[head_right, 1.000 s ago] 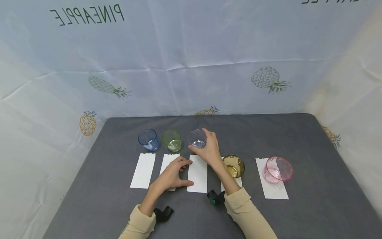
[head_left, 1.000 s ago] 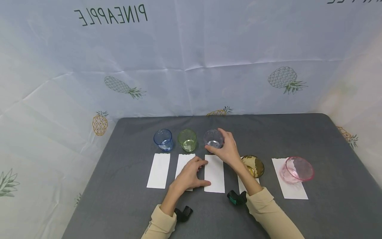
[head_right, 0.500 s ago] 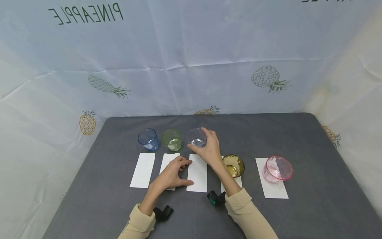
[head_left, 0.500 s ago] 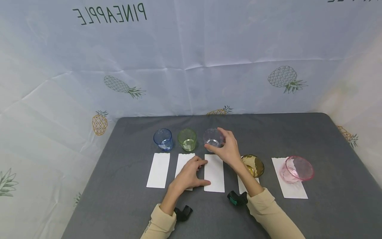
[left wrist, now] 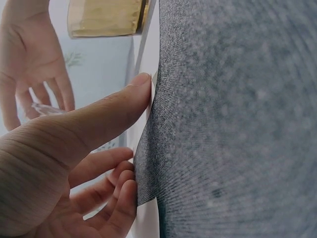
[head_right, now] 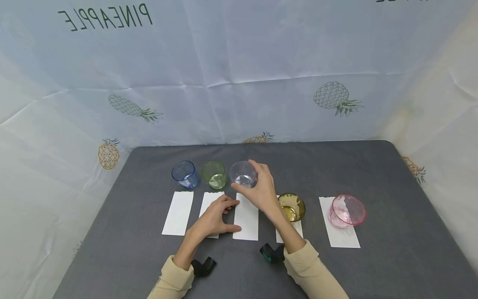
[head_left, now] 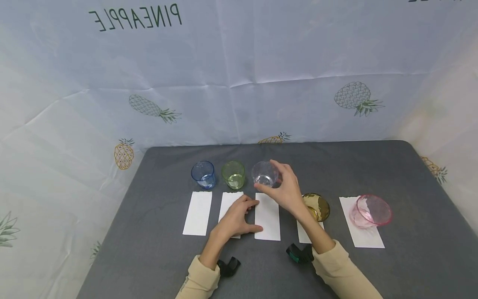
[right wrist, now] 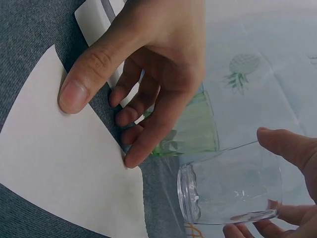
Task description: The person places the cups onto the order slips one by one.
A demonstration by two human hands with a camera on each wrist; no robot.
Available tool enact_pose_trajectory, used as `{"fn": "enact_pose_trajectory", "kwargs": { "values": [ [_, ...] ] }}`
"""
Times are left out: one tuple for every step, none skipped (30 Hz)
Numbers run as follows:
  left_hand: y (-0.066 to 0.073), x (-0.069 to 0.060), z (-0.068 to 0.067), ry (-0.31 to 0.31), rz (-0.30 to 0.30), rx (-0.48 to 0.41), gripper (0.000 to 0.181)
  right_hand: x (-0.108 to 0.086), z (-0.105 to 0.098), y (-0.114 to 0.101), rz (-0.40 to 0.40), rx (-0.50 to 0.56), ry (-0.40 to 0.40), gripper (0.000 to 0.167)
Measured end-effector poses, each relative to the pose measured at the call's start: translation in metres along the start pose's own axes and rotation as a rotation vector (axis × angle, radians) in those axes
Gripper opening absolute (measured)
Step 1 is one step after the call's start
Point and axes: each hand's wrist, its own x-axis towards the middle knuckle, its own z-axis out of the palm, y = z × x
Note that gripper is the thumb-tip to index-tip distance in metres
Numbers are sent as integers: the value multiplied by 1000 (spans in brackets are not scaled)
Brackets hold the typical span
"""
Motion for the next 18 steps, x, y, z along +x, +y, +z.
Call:
{"fn": "enact_pose_trajectory", "kwargs": {
  "values": [
    [0,0,0,-1,0,-3,72,-1,0,-1,-2,2,-1,86],
    [0,0,0,0,-1,-7,72,-3,-1,-1,-4,5,-3,86],
    [0,0,0,-1,0,-10,72,-4,-1,-2,-5,8,-6,86],
    [0,1,0,-1,-2,-13,72,-5,-2,-3,-7,9,-8,85],
    [0,1,0,-2,-3,-15,72,-7,-2,-4,-11,9,-11,85],
    [-1,1,0,-3,-3,-15,72,-8,-3,-4,-13,8,-13,85],
    [-1,1,0,-3,-4,-16,72,-9,-4,-5,-17,8,-16,85],
    [-1,1,0,-4,-4,-16,73,-10,-4,-5,-19,6,-18,85],
    [-1,0,0,-4,-4,-16,73,-12,-5,-6,-23,5,-20,85],
    [-1,0,0,-4,-4,-16,73,-13,-5,-7,-26,3,-22,85],
    [0,0,0,-5,-4,-15,73,-15,-6,-7,-29,3,-23,84],
    [0,0,0,-4,-5,-16,73,-16,-6,-8,-31,4,-25,84],
    [0,0,-1,-4,-6,-15,73,-17,-6,-8,-35,3,-27,84],
    [0,0,-1,-3,-7,-13,74,-19,-7,-8,-37,0,-30,84],
    [0,0,-1,-2,-8,-11,74,-21,-7,-8,-41,-2,-33,84],
    [0,0,0,-2,-9,-8,74,-22,-7,-8,-44,-7,-36,84],
    [0,0,0,-3,-11,-6,75,-24,-7,-8,-46,-11,-39,83],
    [0,0,0,-4,-13,-5,75,-25,-8,-7,-50,-15,-42,83]
  ]
}}
